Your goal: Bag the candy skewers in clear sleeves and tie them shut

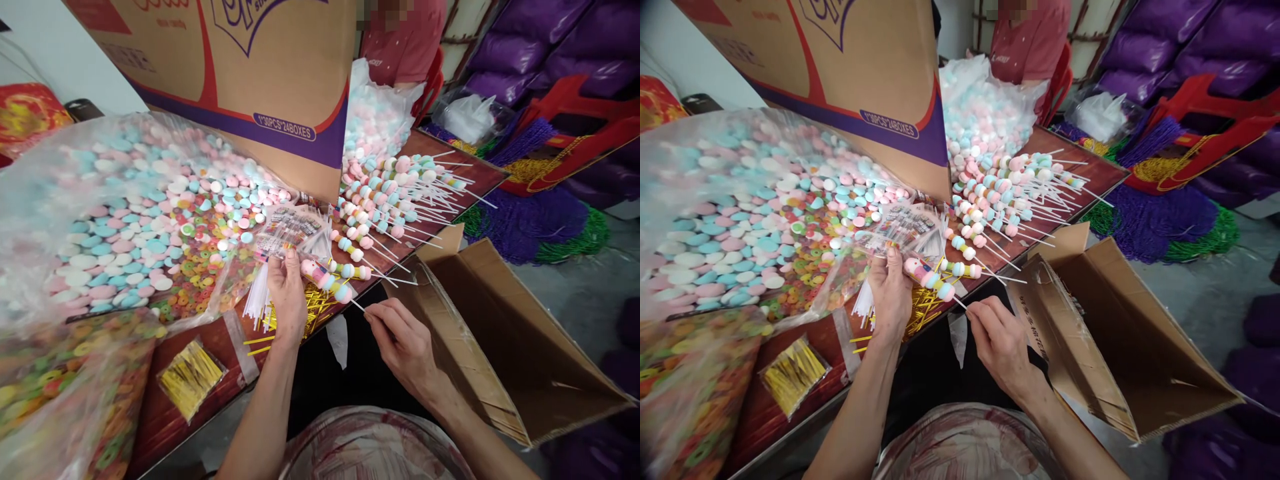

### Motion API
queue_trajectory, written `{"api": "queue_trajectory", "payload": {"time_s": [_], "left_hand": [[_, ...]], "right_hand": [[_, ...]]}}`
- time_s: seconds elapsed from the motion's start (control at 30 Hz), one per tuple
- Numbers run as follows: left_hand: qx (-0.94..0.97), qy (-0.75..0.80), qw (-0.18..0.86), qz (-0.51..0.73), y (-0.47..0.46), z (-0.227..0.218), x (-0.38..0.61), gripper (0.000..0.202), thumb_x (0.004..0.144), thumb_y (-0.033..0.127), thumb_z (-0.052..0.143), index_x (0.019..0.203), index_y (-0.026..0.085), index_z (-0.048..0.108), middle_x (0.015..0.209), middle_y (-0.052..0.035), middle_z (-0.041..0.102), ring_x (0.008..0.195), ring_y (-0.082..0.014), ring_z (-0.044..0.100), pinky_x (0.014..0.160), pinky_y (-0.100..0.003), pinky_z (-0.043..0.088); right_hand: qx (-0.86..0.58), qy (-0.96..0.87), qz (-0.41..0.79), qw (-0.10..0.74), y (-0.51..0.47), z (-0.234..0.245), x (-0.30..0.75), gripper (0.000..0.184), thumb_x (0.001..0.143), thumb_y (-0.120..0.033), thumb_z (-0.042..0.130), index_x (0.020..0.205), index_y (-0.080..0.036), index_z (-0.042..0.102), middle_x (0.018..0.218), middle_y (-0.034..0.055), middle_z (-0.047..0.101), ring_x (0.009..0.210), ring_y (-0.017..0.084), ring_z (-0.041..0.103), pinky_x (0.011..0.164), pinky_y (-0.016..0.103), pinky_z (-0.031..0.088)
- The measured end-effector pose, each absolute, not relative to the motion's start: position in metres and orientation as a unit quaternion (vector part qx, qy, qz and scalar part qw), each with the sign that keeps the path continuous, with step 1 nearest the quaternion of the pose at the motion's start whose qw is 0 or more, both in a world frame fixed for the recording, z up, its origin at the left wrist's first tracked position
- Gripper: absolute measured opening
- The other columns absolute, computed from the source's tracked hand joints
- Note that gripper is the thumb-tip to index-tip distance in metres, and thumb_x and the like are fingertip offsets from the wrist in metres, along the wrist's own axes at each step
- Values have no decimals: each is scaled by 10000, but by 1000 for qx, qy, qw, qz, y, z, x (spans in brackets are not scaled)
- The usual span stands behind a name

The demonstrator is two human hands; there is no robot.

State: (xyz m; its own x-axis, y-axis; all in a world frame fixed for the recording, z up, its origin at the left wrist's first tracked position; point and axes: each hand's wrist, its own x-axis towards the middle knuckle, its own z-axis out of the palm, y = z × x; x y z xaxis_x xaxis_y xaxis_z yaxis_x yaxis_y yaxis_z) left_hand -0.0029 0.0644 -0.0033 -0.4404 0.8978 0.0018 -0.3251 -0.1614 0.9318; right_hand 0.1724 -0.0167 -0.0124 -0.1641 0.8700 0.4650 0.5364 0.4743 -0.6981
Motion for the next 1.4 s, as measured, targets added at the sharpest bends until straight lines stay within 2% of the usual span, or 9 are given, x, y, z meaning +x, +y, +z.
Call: {"api": "queue_trajectory", "payload": {"time_s": [0.1, 0.23, 0.37, 0.47, 0.67, 0.87, 1.07, 1.2, 1.4], "left_hand": [[270, 467, 487, 686, 61, -1, 0, 345, 816, 517, 676, 845, 200, 543, 739, 11, 633, 682, -128, 623, 674, -265, 495], [249, 433, 571, 651, 57, 2, -4, 378, 779, 537, 706, 807, 185, 571, 737, -10, 654, 722, -152, 659, 662, -268, 507], [242, 410, 623, 621, 56, 2, -8, 392, 748, 528, 742, 826, 166, 614, 786, -45, 697, 747, -170, 682, 662, -278, 517], [243, 405, 635, 611, 54, 2, -7, 362, 756, 492, 749, 848, 160, 637, 812, -54, 711, 782, -179, 692, 689, -284, 526], [212, 404, 654, 604, 50, 4, -3, 305, 769, 416, 762, 809, 156, 608, 817, -59, 712, 841, -209, 705, 750, -321, 543], [135, 418, 677, 591, 48, 8, -1, 259, 785, 344, 755, 793, 166, 566, 777, -57, 710, 843, -232, 713, 735, -351, 555], [176, 409, 672, 592, 42, 4, 17, 267, 799, 386, 732, 809, 148, 612, 767, -60, 705, 820, -211, 705, 724, -316, 536], [193, 402, 686, 575, 39, 3, 15, 269, 802, 397, 730, 824, 150, 626, 785, -69, 713, 842, -205, 704, 708, -282, 519], [183, 378, 761, 495, 42, 7, -6, 259, 818, 400, 715, 895, 157, 668, 919, -113, 736, 918, -247, 708, 787, -346, 548]], "right_hand": [[-477, -733, 211, 437, -17, -7, 171, 123, 938, -120, 535, 967, -184, 636, 861, 55, 617, 749, 148, 576, 681, 271, 465], [-528, -649, 372, 402, -14, 5, 175, 194, 957, -252, 523, 809, -185, 630, 730, 17, 563, 659, 132, 508, 588, 255, 409], [-525, -490, 586, 376, -9, 6, 180, 238, 895, -383, 600, 800, -166, 626, 655, -33, 457, 494, 68, 321, 430, 215, 229], [-509, -435, 643, 372, -8, 2, 176, 270, 864, -418, 622, 811, -153, 628, 658, -43, 435, 452, 44, 224, 404, 212, 140], [-528, -673, 304, 419, -17, -7, 161, 169, 955, -236, 516, 848, -178, 635, 747, 24, 572, 664, 131, 522, 610, 253, 432], [-483, -786, 115, 368, -20, -16, 166, 150, 959, -133, 487, 969, -188, 627, 831, 53, 627, 702, 137, 606, 622, 235, 488], [-507, -774, 78, 371, -19, -25, 155, 167, 956, -123, 477, 906, -190, 621, 789, 50, 621, 675, 137, 593, 611, 235, 476], [-513, -721, 202, 420, -18, -24, 145, 168, 961, -174, 479, 864, -191, 616, 773, 37, 594, 674, 133, 552, 617, 246, 455], [-514, -466, 555, 458, -17, -15, 145, 213, 909, -380, 598, 825, -184, 608, 661, -42, 451, 513, 80, 346, 454, 223, 288]]}}
